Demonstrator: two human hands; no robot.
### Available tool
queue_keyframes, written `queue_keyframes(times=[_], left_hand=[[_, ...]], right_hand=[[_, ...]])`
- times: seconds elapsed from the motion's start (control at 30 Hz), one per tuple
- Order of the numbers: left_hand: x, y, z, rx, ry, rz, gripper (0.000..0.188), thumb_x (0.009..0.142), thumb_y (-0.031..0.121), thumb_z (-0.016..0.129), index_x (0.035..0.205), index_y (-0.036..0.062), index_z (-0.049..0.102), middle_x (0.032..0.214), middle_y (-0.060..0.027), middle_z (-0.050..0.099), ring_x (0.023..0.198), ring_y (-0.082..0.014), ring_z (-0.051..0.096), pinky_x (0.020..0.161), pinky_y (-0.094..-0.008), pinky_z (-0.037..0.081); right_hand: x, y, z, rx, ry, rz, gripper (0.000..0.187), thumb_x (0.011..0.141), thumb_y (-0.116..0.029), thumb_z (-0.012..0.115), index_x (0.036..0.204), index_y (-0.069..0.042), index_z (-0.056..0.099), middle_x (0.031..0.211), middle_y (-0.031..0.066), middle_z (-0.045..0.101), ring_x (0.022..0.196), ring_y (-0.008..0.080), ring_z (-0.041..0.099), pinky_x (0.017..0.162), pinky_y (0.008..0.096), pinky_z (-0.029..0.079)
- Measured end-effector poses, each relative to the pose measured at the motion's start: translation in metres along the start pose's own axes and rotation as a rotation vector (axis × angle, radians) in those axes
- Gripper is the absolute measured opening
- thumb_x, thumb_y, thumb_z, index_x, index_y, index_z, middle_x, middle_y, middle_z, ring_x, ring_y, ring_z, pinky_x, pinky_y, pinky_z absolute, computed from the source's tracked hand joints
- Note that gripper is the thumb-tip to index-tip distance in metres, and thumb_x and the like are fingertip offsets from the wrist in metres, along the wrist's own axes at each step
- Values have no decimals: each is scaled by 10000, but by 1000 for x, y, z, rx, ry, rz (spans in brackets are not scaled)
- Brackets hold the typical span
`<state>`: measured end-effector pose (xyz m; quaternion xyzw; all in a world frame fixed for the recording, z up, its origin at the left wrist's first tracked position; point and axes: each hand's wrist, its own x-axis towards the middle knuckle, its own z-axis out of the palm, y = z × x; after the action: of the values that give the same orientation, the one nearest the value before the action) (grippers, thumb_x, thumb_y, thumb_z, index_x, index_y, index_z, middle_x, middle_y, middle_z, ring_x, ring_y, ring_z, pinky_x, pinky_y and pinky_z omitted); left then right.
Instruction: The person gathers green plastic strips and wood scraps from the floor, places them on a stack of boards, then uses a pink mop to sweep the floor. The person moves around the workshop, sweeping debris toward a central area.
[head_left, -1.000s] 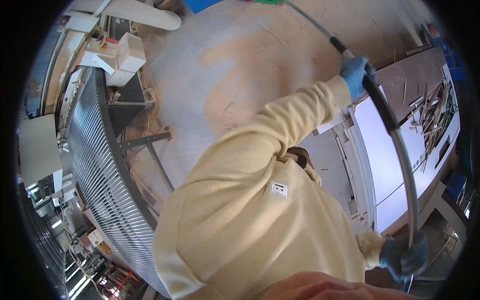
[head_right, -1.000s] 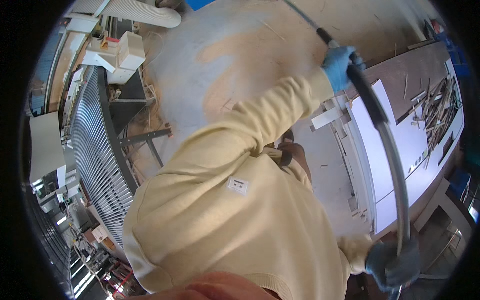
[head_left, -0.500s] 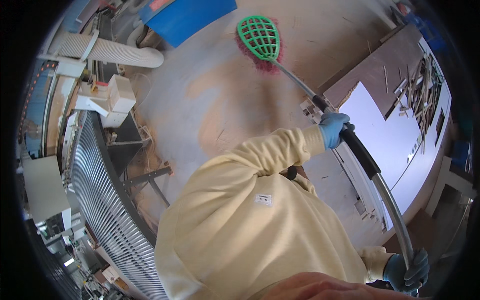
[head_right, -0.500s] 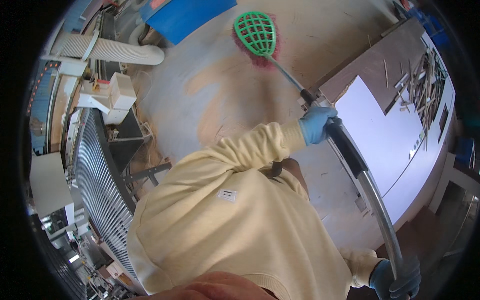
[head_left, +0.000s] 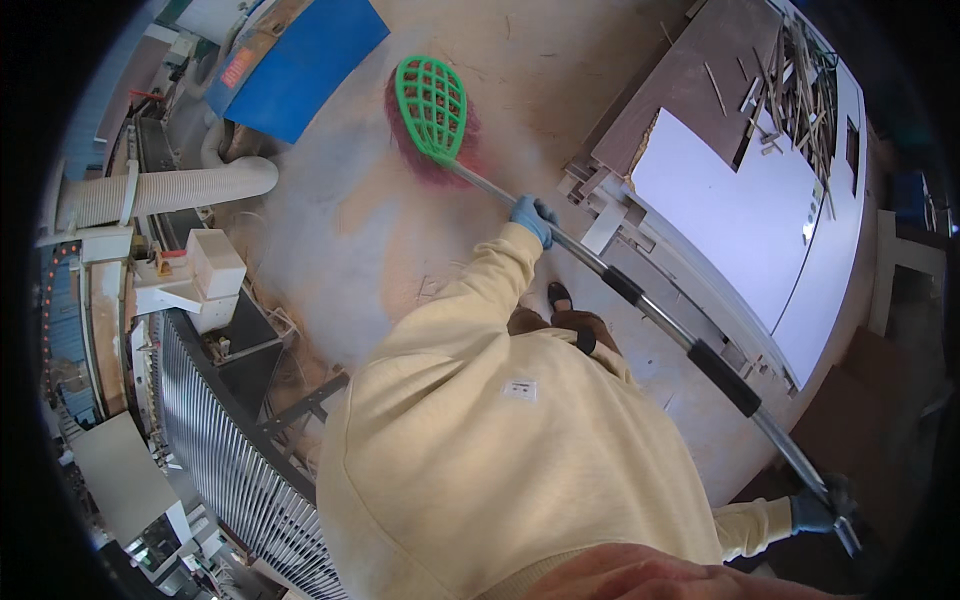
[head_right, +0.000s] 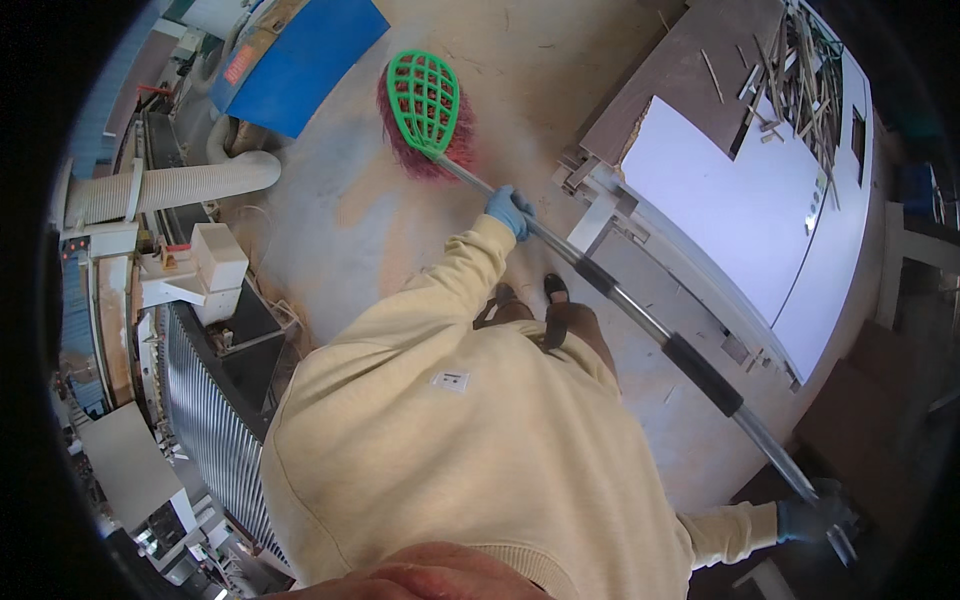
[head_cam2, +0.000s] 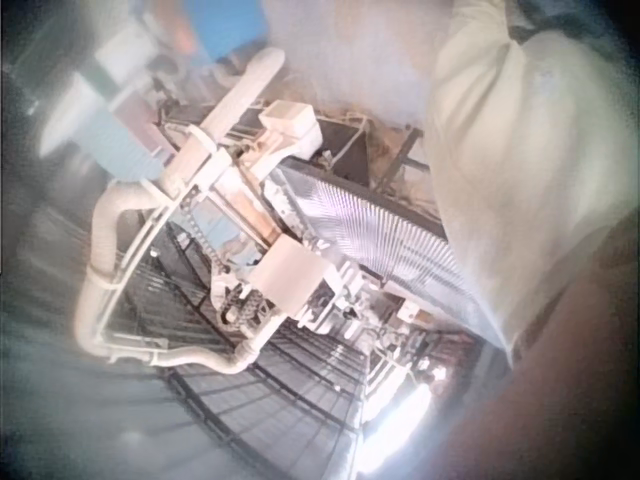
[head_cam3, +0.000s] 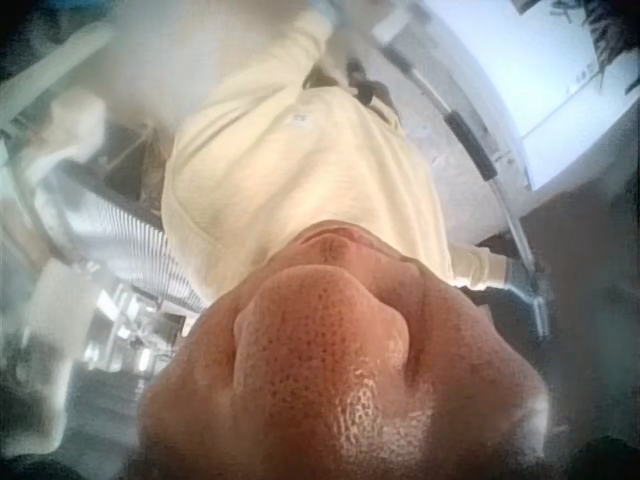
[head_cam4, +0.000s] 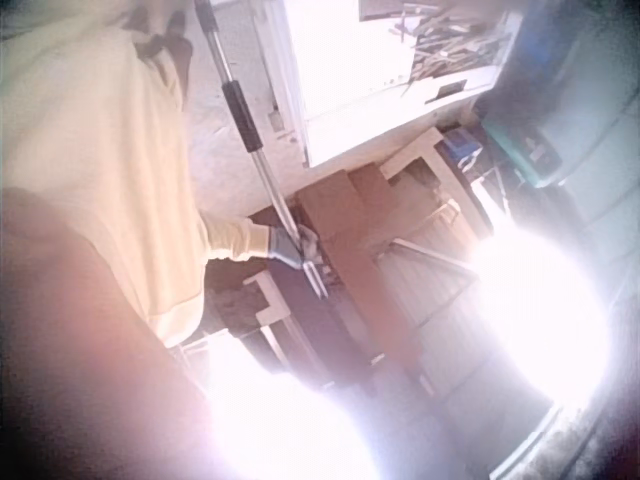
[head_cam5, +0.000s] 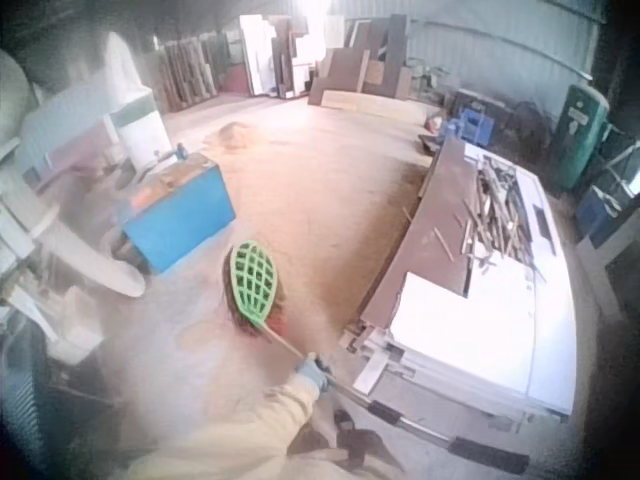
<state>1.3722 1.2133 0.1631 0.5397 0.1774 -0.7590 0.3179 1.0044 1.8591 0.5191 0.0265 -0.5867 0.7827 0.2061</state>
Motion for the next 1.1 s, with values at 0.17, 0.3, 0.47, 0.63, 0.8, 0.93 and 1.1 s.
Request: queue_keyframes(times=[0.17, 0.3, 0.47, 0.63, 0.8, 0.93, 1.1], left_hand=[[-63, -49, 55, 133, -343, 128, 336, 922, 318, 655, 684, 192, 453, 570, 40, 403, 465, -136, 374, 503, -348, 418], [-123, -66, 84, 157, -406, 207, 353, 919, 311, 669, 680, 175, 447, 574, 36, 396, 464, -138, 363, 500, -352, 415], [-178, -117, 80, 536, -487, 430, 244, 925, 263, 685, 775, 105, 577, 647, -40, 570, 527, -169, 560, 510, -329, 492], [-188, -185, 52, 590, -555, 406, 148, 920, 151, 646, 856, 31, 589, 717, -108, 634, 577, -206, 634, 531, -344, 528], [-140, -189, 26, 1187, -471, 881, 334, 929, 319, 637, 998, -8, 639, 859, -164, 691, 776, -231, 681, 695, -359, 538], [-121, -154, 6, 1263, -778, 604, 468, 917, 445, 662, 1036, -7, 638, 901, -157, 691, 816, -254, 670, 736, -384, 529], [-52, -35, -3, 1791, -386, 1202, 558, 903, 498, 664, 1200, 29, 609, 1188, -190, 651, 1099, -344, 618, 927, -429, 505]], right_hand=[[-14, 111, -121, -834, 767, 385, 366, 878, -255, 545, 1000, 40, 725, 1026, 221, 707, 905, 352, 683, 799, 475, 553], [-22, 159, -70, -1971, -5, 989, 420, 949, -287, 543, 1231, 20, 594, 1232, 196, 628, 1065, 301, 638, 888, 436, 526], [-128, 242, 212, -1061, -1252, 152, 523, 1039, -285, 543, 1462, 12, 460, 1486, 193, 490, 1326, 221, 512, 1073, 343, 440], [-317, 242, 467, 35, -1809, 1072, 601, 1013, -407, 574, 1423, 22, 474, 1281, 140, 635, 1134, 226, 640, 986, 341, 503], [-410, 231, 534, -461, -1516, 1014, 186, 911, -165, 692, 940, 4, 619, 733, 121, 644, 509, 193, 590, 440, 349, 465], [-371, 241, 513, -497, -1453, 1037, 192, 890, -198, 718, 884, -59, 587, 624, 10, 513, 426, 105, 449, 407, 307, 395], [-287, 203, 477, -395, -1529, 1126, 204, 940, -255, 655, 993, -72, 584, 574, -55, 446, 405, 63, 365, 399, 249, 315]])
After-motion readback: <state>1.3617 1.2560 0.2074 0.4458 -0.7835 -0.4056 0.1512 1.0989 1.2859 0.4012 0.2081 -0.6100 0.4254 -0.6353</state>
